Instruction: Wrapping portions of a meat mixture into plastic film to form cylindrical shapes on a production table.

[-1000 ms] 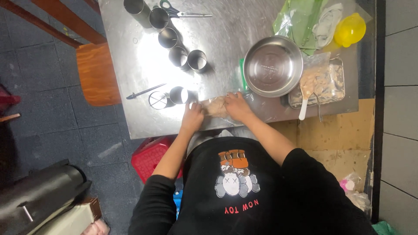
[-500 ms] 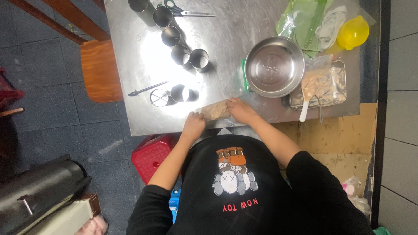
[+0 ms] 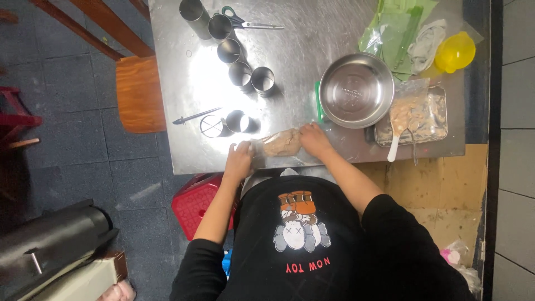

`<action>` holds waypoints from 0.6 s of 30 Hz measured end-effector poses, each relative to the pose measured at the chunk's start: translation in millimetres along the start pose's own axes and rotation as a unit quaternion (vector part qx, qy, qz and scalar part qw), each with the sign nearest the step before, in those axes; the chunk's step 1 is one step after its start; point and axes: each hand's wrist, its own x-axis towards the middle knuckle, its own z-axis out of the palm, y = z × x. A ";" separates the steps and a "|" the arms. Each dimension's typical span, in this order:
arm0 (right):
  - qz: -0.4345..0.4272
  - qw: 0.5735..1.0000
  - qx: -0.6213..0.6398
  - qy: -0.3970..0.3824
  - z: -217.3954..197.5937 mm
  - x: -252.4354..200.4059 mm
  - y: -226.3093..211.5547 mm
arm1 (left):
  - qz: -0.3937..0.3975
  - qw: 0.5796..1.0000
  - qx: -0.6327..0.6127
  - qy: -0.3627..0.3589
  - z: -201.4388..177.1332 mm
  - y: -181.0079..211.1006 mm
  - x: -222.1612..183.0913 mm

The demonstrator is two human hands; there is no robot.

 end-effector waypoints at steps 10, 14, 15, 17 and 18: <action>-0.050 0.995 0.085 0.019 -13.4 -10.7 14.7 | 0.073 0.991 0.051 0.100 63.9 -48.0 -9.1; -0.066 0.988 0.136 0.026 -14.9 -16.4 17.4 | 0.067 0.993 -0.020 0.097 58.8 -56.9 -28.1; -0.067 0.989 0.133 0.015 -12.6 -17.9 14.6 | 0.065 0.994 -0.030 0.083 61.4 -59.4 -32.2; -0.063 0.990 0.123 0.005 5.5 -16.2 15.6 | 0.012 1.000 -0.025 0.011 19.1 -56.0 -34.2; -0.060 0.992 0.112 -0.004 14.4 -14.4 16.0 | -0.043 0.997 -0.018 -0.061 -2.4 -55.2 -34.9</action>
